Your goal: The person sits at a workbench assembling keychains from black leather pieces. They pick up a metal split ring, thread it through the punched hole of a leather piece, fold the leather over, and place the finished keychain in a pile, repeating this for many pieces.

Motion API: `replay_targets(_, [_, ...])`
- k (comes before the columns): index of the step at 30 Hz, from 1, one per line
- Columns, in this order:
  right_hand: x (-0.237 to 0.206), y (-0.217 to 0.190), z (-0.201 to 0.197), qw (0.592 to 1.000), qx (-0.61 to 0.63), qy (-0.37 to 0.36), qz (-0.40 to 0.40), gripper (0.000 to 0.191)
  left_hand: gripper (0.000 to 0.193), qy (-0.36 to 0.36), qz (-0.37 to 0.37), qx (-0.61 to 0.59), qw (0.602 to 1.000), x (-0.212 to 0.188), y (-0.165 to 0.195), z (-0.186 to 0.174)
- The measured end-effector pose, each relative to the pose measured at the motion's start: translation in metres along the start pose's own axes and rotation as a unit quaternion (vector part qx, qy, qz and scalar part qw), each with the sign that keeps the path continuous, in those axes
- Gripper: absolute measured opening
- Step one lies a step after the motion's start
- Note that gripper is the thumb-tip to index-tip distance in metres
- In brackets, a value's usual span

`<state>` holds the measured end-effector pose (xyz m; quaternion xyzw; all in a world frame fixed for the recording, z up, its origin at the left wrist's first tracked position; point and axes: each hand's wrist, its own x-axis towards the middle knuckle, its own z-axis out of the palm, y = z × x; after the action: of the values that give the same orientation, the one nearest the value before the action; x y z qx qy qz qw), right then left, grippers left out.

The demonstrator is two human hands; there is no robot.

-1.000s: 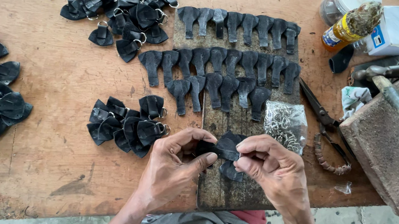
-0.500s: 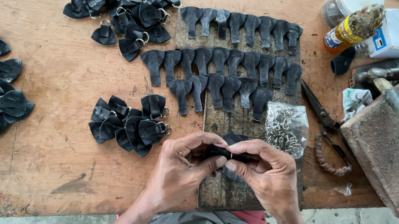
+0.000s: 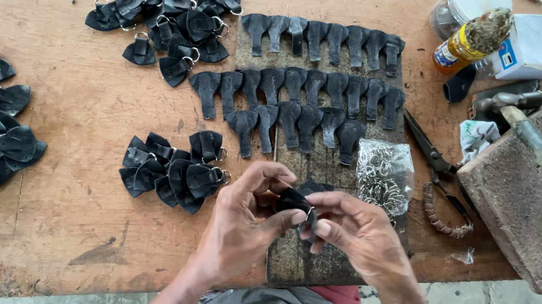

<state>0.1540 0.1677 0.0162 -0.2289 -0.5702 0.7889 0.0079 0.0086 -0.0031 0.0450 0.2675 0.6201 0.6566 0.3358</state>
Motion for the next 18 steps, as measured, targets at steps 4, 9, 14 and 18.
replay_targets(4, [0.009,0.016,-0.001,0.999,0.022,0.025,-0.027,0.038,0.024,0.011,0.068,0.148,0.987,-0.002,0.007,0.003])
replay_targets(9, [0.013,0.018,-0.007,0.997,-0.007,0.068,-0.038,0.035,0.016,-0.035,0.092,0.094,0.991,-0.005,0.013,-0.003])
replay_targets(14, [0.011,0.01,-0.003,0.993,-0.063,0.088,-0.044,0.028,0.024,-0.004,0.086,0.135,0.987,0.001,0.009,0.002])
replay_targets(18, [0.009,-0.001,0.001,0.996,-0.039,0.08,-0.018,0.028,0.022,0.005,0.028,0.084,0.996,0.001,0.003,0.001])
